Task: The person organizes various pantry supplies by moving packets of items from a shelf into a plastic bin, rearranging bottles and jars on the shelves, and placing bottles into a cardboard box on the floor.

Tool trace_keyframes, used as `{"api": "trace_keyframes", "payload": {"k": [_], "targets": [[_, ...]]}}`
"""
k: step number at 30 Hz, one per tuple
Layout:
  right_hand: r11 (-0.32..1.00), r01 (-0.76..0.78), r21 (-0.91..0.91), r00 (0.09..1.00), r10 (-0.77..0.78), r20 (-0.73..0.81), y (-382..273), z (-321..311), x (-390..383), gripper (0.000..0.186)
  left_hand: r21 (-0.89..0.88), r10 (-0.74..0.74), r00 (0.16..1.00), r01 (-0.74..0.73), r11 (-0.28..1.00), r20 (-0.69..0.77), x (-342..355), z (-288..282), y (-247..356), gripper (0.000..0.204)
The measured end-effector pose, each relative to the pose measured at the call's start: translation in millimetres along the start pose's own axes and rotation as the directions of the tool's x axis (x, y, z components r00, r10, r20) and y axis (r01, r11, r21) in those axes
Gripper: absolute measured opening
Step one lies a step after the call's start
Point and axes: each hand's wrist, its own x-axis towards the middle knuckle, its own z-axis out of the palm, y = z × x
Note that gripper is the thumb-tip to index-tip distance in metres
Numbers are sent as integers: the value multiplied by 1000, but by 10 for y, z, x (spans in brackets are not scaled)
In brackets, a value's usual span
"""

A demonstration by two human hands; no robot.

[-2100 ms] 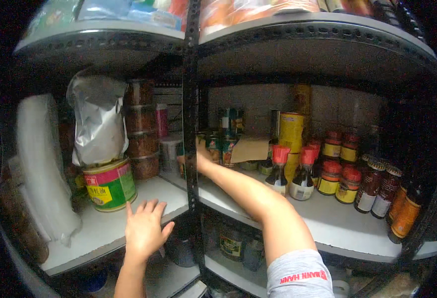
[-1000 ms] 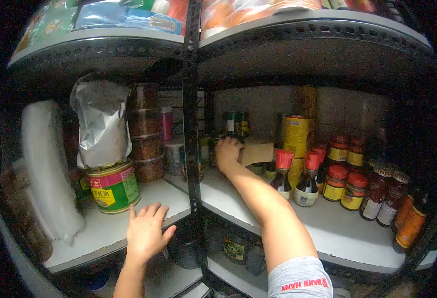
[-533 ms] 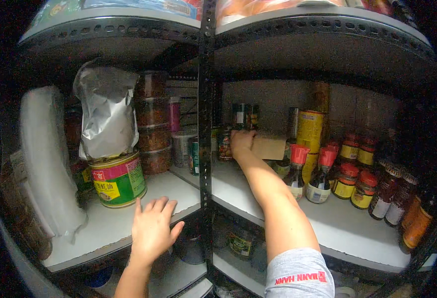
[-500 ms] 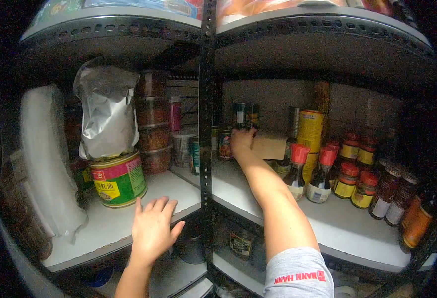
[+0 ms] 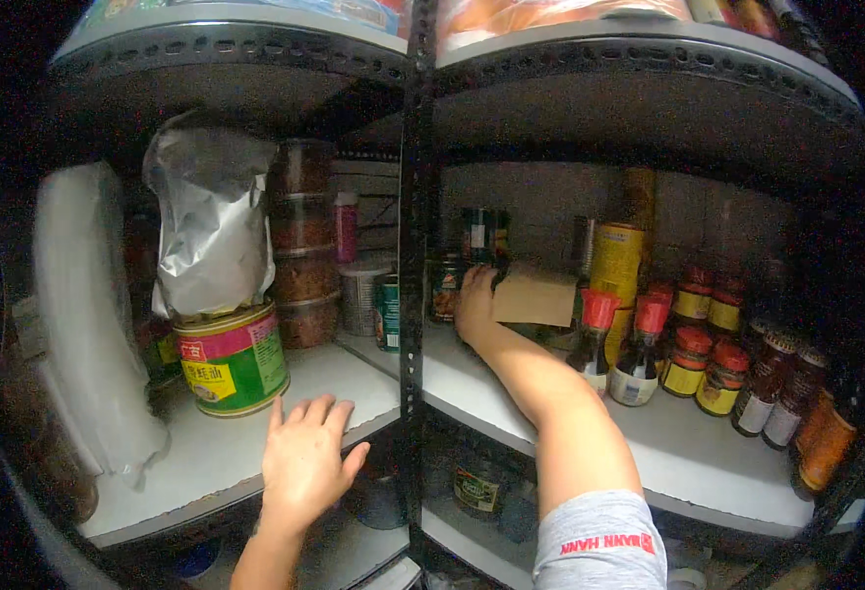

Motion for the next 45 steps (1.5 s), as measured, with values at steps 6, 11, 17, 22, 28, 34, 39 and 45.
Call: {"api": "trace_keyframes", "payload": {"k": [6,11,17,22,28,34,39,45], "targets": [[999,11,51,993,-5,-114,-50,197,162,46,-20,10,1000,-10,1000,7,-6,-26,-7,44],[968,-62,245,987,96,-127,11,381,195,55,-49,19,1000,-18,999,8,27,-2,20,43],[929,139,344,990,-125,-62,-118,-313,-157,47,-50,18,1000,-18,999,-4,19,7,7,42],[907,228,355,956,-140,-256,-135,-315,-232,46,-37,29,999,-31,999,-36,17,36,-11,42],[933,210,294,963,-144,-228,-194,-176,-102,47,-56,32,999,-34,998,-29,37,-23,48,42],[896,205,395,979,-192,-74,130,-638,-344,48,-53,8,1000,-8,999,-1,13,-11,25,40],[997,73,-10,932,-64,357,454,-652,-437,68,-64,-2,1000,2,998,5,24,9,12,40],[934,-106,340,993,119,-19,1061,-730,-124,30,-15,-17,1000,17,1000,22,-4,31,-37,38]]}}
